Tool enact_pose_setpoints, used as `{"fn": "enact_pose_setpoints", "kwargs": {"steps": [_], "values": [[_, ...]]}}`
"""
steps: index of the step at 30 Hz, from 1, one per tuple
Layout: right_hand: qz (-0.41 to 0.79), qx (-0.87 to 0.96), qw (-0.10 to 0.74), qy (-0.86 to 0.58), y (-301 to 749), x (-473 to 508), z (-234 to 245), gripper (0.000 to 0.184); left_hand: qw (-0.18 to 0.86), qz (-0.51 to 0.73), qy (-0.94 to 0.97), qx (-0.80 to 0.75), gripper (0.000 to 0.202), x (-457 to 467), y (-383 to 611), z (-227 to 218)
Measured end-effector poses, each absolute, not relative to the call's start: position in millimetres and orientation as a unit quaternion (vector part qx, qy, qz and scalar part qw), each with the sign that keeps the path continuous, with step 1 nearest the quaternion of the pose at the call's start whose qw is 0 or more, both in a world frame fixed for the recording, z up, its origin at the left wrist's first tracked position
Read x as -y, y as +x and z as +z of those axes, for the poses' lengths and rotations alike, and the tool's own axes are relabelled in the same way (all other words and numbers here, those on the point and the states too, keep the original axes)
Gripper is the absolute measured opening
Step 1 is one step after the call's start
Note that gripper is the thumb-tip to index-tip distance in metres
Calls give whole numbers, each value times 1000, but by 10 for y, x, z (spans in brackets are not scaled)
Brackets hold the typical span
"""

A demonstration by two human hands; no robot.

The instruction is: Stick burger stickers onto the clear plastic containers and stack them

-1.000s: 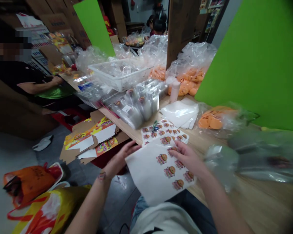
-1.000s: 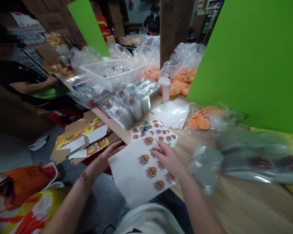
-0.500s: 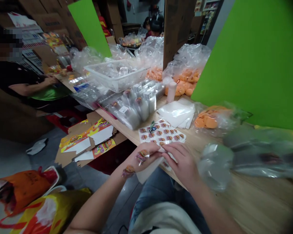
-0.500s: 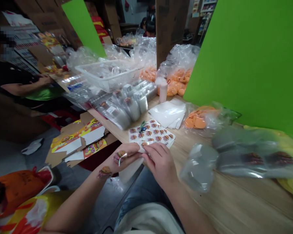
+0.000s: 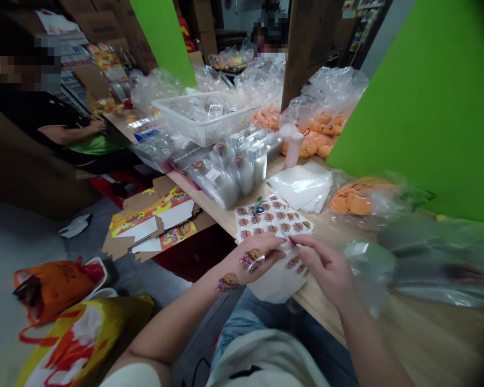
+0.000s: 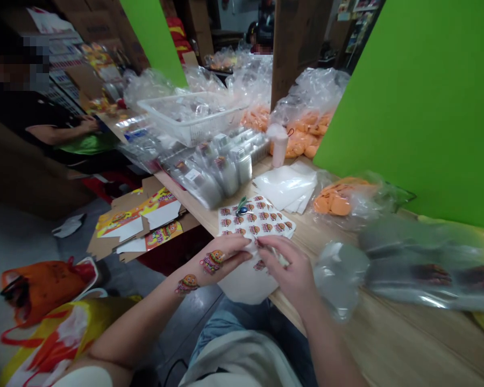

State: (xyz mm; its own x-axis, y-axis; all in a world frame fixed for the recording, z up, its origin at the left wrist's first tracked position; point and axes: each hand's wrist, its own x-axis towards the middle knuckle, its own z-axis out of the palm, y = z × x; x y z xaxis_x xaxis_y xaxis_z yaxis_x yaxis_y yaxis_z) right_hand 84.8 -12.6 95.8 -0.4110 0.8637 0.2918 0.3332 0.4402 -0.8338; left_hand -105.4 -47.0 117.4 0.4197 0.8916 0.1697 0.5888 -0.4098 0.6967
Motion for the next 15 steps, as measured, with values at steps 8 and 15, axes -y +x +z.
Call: {"fn": "enact_pose_setpoints", "kwargs": {"steps": [8, 15], "values": [[340, 780, 373, -371, 786, 167, 953, 19, 292, 283, 784, -469, 27, 480, -1014, 1205], [482, 523, 484, -509, 880, -36, 914, 29, 339, 289, 759, -475, 33, 501, -1025, 1179]]}}
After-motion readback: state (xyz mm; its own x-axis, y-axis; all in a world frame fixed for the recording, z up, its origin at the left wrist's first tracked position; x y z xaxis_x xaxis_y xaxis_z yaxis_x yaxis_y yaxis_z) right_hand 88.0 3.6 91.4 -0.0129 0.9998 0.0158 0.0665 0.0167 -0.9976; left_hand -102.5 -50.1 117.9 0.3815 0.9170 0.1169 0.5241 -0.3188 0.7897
